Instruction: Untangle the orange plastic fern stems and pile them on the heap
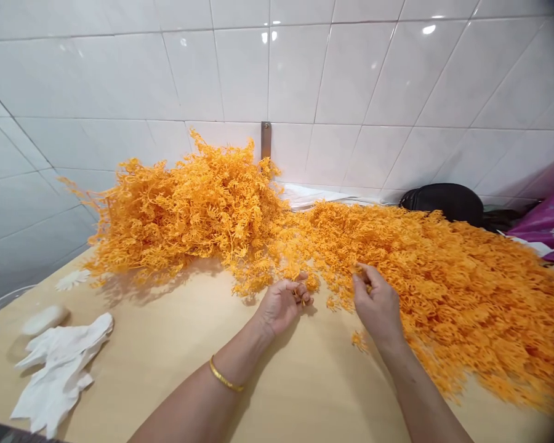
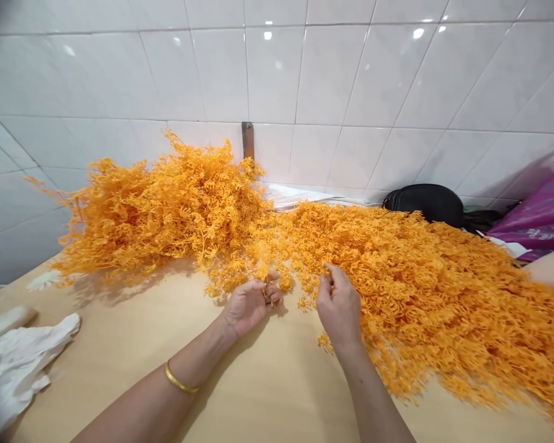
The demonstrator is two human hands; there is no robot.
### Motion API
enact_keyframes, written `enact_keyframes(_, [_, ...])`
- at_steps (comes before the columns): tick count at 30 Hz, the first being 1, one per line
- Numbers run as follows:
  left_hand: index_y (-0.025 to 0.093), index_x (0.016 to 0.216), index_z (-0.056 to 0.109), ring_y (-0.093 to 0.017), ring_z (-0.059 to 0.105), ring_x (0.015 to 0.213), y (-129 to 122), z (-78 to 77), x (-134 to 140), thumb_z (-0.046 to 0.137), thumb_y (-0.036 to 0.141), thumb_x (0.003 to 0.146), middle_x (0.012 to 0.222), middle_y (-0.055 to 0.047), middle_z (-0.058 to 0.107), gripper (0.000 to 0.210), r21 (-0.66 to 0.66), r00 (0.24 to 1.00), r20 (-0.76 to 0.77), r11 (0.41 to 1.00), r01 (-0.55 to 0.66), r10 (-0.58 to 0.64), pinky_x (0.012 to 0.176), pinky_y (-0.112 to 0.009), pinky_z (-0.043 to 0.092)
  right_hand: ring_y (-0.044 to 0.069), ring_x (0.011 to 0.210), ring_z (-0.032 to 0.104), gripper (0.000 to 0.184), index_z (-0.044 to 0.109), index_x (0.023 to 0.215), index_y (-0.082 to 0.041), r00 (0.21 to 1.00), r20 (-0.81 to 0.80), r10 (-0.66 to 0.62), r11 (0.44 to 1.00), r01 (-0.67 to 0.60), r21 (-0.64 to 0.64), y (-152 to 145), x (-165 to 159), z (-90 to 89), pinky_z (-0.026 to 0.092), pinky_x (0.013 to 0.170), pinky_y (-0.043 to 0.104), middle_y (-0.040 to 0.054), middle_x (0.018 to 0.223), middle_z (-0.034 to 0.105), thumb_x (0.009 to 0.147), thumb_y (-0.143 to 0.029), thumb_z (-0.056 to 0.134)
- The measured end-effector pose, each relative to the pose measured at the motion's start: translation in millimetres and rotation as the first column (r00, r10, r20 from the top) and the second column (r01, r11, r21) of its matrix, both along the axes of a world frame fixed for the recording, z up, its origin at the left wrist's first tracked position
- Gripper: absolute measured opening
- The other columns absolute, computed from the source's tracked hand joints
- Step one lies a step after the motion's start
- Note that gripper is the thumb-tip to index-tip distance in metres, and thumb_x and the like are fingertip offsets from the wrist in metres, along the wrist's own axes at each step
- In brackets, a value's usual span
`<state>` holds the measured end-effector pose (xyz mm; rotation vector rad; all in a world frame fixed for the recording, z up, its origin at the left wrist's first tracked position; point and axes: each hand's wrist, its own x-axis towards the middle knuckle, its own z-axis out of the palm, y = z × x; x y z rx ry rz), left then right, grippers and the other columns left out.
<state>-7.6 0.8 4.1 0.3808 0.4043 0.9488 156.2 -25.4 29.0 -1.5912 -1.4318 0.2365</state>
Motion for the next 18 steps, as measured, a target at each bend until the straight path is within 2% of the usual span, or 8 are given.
enact_keyframes(2, [0.010,0.087,0.055,-0.012,0.047,0.058,-1.6,0.5,0.0,0.047,0.017,0.063,0.060,-0.003,0.047,0.026,-0.004,0.999,0.035,1.000,0.028,-0.028,0.066,-0.029,0.040,0.023,0.084,0.045,0.029,0.054,0.098,-0.017,0.962,0.187,-0.197,0.972,0.167,0.165,4.9,3.5,-4.5,0.036,0.069,0.036,0.0113,0.094,0.047,0.074,-0.030,0.044])
enact_keyframes(4, [0.008,0.090,0.055,-0.015,0.049,0.063,-1.1,0.0,-0.9,0.045,0.022,0.064,0.063,-0.005,0.050,0.031,-0.002,0.997,0.062,0.999,0.042,-0.042,0.069,-0.032,0.040,0.026,0.094,0.041,0.028,0.055,0.097,-0.016,0.928,0.291,-0.231,0.956,0.160,0.246,5.0,0.7,-6.3,0.033,0.078,0.041,0.0132,0.103,0.044,0.075,-0.028,0.044])
enact_keyframes(6, [0.008,0.091,0.056,-0.017,0.050,0.066,0.0,-1.6,-1.0,0.044,0.026,0.067,0.065,-0.006,0.050,0.033,0.003,0.996,0.065,0.999,0.054,-0.054,0.070,-0.035,0.040,0.024,0.093,0.042,0.022,0.055,0.093,-0.018,0.939,0.308,-0.157,0.962,0.075,0.262,1.3,-8.9,-6.0,0.033,0.080,0.041,0.0112,0.099,0.047,0.077,-0.027,0.043])
enact_keyframes(9, [0.009,0.087,0.057,-0.016,0.051,0.064,0.2,-5.6,3.0,0.042,0.025,0.069,0.067,-0.006,0.053,0.028,-0.002,0.999,0.027,1.000,0.030,-0.030,0.065,-0.032,0.041,0.021,0.086,0.044,0.017,0.053,0.087,-0.019,0.958,0.281,0.062,0.971,-0.124,0.207,-5.8,-30.1,-5.9,0.035,0.076,0.037,0.0070,0.087,0.051,0.077,-0.030,0.045])
enact_keyframes(11, [0.010,0.077,0.058,-0.013,0.050,0.060,-1.9,-7.8,7.9,0.043,0.020,0.068,0.065,-0.005,0.054,0.020,-0.007,0.999,-0.039,1.000,-0.007,0.007,0.060,-0.027,0.040,0.020,0.082,0.044,0.017,0.051,0.084,-0.019,0.959,0.243,0.146,0.971,-0.185,0.148,-8.1,-42.1,-8.4,0.036,0.072,0.035,0.0056,0.082,0.051,0.075,-0.034,0.049])
enact_keyframes(14, [0.011,0.059,0.053,-0.010,0.045,0.049,-7.1,-8.0,14.8,0.048,0.013,0.064,0.053,-0.002,0.050,0.007,0.046,0.984,-0.174,0.999,-0.027,0.034,0.052,-0.024,0.036,0.019,0.077,0.044,0.016,0.049,0.077,-0.019,0.976,0.135,0.171,0.978,-0.185,0.098,-6.2,-49.0,-15.0,0.036,0.068,0.032,0.0040,0.077,0.049,0.075,-0.035,0.049])
enact_keyframes(16, [0.011,0.058,0.051,-0.009,0.045,0.046,-9.4,-5.9,16.6,0.052,0.010,0.062,0.050,-0.002,0.050,0.005,0.095,0.973,-0.226,0.995,-0.018,0.039,0.050,-0.024,0.036,0.017,0.073,0.044,0.015,0.049,0.075,-0.018,0.978,-0.014,0.207,0.976,-0.205,0.072,-3.2,-46.6,-19.1,0.036,0.066,0.030,0.0027,0.074,0.049,0.077,-0.032,0.046])
enact_keyframes(18, [0.012,0.062,0.050,-0.010,0.048,0.048,-8.7,-3.7,15.1,0.056,0.010,0.062,0.054,-0.002,0.053,0.006,0.088,0.969,-0.237,0.995,-0.044,0.063,0.052,-0.025,0.038,0.015,0.069,0.045,0.014,0.049,0.075,-0.018,0.937,-0.239,0.254,0.967,-0.250,0.047,-0.5,-42.2,-21.2,0.036,0.063,0.027,0.0012,0.071,0.049,0.078,-0.031,0.045])
